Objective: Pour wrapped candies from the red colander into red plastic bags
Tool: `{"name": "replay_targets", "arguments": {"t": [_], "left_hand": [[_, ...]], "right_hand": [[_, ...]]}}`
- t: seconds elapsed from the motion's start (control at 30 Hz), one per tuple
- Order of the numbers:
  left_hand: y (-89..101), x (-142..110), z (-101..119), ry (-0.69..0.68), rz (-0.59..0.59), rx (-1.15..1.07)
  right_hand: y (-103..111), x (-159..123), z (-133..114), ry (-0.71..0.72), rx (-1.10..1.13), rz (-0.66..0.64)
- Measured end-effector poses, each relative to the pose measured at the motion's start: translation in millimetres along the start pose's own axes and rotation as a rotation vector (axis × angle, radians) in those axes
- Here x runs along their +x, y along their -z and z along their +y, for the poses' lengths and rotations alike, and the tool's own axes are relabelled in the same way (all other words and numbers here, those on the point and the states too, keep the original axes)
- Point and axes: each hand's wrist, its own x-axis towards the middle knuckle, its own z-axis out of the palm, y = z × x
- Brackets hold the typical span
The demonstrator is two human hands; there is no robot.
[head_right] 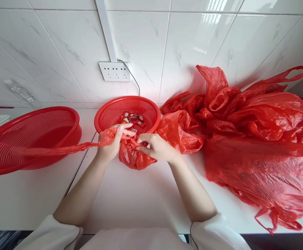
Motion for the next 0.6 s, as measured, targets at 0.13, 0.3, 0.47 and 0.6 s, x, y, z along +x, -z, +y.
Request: {"name": "replay_targets", "arguments": {"t": [0.13, 0.3, 0.47, 0.6], "left_hand": [[-17.2, -3, -4, -0.072, -0.099, -0.339], [-30.0, -2, -12, -0.015, -0.267, -0.560], [-25.9, -4, -21, 0.150, -0.260, -0.725], [-13.5, -11, -28, 0.310, -0.260, -1.001]], "right_hand": [[-1, -1, 7, -0.105, 0.161, -0.145], [-7, 3, 20, -0.292, 0.452, -0.130], [-9, 2, 25, -0.226, 0.307, -0.370], [-9, -2, 16, -0.141, -0.036, -0.182]]}}
